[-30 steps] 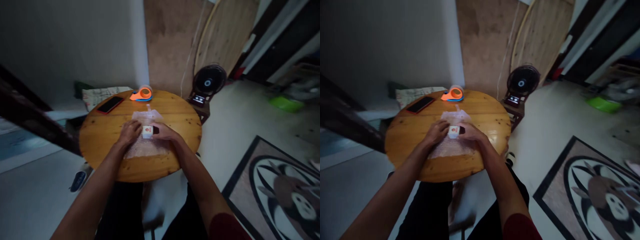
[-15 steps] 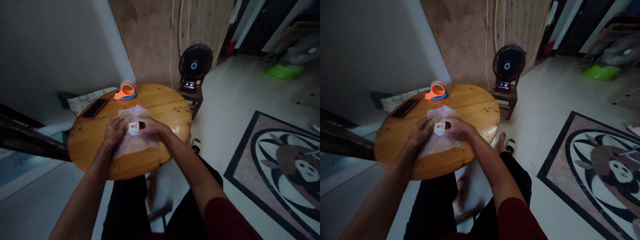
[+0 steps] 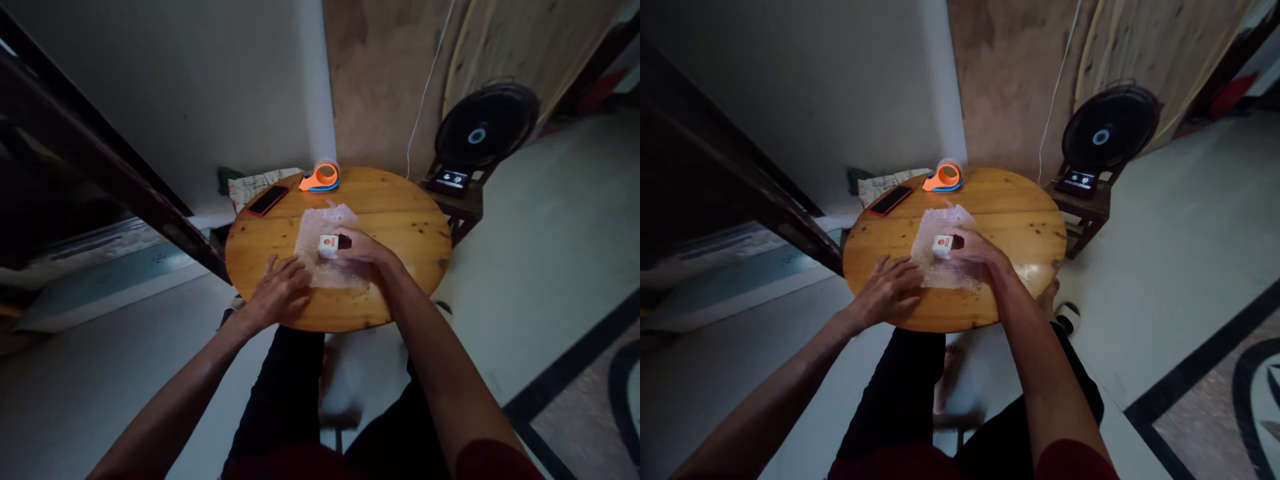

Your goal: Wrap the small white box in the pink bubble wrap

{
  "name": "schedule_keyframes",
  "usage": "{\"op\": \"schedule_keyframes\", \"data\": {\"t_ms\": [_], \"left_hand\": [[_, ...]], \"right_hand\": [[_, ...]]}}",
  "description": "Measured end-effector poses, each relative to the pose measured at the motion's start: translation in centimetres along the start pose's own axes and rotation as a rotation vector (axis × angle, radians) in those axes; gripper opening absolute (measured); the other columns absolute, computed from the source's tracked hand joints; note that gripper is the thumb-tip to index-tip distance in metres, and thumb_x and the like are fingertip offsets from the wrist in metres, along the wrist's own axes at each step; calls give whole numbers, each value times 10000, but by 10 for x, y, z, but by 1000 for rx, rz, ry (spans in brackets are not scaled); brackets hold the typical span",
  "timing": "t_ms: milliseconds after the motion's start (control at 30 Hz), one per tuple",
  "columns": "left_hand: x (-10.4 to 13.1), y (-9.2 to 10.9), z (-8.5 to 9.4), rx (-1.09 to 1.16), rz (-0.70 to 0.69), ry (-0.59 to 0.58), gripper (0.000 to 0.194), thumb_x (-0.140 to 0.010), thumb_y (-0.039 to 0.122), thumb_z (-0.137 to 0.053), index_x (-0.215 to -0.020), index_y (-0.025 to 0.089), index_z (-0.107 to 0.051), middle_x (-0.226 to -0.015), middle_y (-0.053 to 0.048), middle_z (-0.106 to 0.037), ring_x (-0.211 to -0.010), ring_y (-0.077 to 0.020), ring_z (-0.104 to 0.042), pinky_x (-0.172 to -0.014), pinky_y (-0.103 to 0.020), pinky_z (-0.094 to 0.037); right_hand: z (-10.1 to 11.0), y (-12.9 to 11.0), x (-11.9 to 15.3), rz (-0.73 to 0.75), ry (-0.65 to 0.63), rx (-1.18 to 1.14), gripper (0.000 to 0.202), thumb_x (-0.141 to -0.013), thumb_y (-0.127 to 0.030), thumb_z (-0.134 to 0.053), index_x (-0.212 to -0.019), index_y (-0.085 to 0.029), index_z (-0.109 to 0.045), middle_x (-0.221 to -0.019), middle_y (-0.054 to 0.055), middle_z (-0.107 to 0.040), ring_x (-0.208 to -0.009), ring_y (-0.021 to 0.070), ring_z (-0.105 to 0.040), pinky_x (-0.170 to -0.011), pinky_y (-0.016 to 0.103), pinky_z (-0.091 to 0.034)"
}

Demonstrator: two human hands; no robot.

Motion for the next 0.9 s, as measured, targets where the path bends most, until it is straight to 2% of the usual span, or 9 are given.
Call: {"op": "schedule_keyframes", "data": {"t_ms": [133,233,333,467,600,667,767,833,900], "left_hand": [[-9,16,-3,-25,-53,59,180,-834,245,-573,-990,255,-663,-1167,-61,-659,-1307,-279,-449,-1179,-562,-113],[-15,22,-5,-31,-80,144,158,-869,190,-508,-893,226,-660,-1027,-57,-693,-1220,-251,-522,-1165,-537,-176],[-18,21,1,17,-72,258,153,-881,184,-505,-865,210,-655,-1007,-50,-702,-1106,-218,-590,-1130,-487,-266],[-29,6,13,141,21,371,113,-864,197,-542,-829,201,-650,-1064,-53,-699,-1023,-199,-626,-1062,-441,-357],[-52,-18,17,305,153,455,76,-811,225,-587,-791,185,-648,-1037,-65,-709,-961,-205,-645,-933,-366,-455],[-65,-29,13,404,232,468,76,-784,232,-597,-778,182,-654,-1024,-66,-715,-929,-200,-654,-884,-330,-476],[-79,-46,2,554,406,449,92,-752,246,-602,-763,181,-667,-964,-55,-726,-859,-187,-657,-780,-280,-493],[-85,-54,-7,650,508,421,104,-732,250,-603,-750,175,-672,-848,-41,-722,-772,-174,-645,-699,-253,-483],[-89,-58,-15,737,552,409,114,-715,251,-600,-736,164,-670,-737,-26,-691,-693,-157,-615,-643,-236,-459]], "right_hand": [[0,-3,0,-6,2,6,495,-650,-322,-744,-1111,-176,-637,-1026,36,-665,-930,196,-596,-851,314,-455],[-1,-1,0,-20,-3,4,480,-659,-330,-737,-1102,-177,-634,-986,27,-670,-897,194,-601,-824,310,-462],[-1,1,0,-29,-4,0,450,-666,-335,-734,-1077,-183,-633,-945,14,-672,-861,188,-600,-784,298,-468],[-1,-9,3,-51,-36,-40,423,-697,-392,-737,-1062,-201,-644,-964,15,-683,-873,193,-606,-777,296,-472],[4,-16,6,-104,8,-125,427,-801,-534,-639,-1083,-215,-668,-1089,44,-685,-1014,232,-605,-897,347,-452],[10,-13,6,-124,76,-236,484,-837,-614,-554,-1113,-231,-662,-1161,57,-673,-1096,242,-592,-965,371,-429],[19,-6,7,-124,135,-424,579,-868,-688,-417,-1145,-232,-643,-1116,71,-696,-1086,241,-615,-978,392,-430],[24,-7,10,-93,146,-426,540,-853,-654,-483,-1159,-236,-635,-1114,60,-696,-1080,236,-614,-961,379,-436],[26,-11,11,-79,140,-342,489,-785,-564,-641,-1157,-246,-636,-1140,40,-681,-1064,223,-608,-920,343,-447]]}}
Point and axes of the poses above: each hand's wrist, its own x-axis away from the middle knuckle, its own z-axis out of the back of the hand, y = z × x, the point moved 7 cm from there along -x, towards the middle knuckle
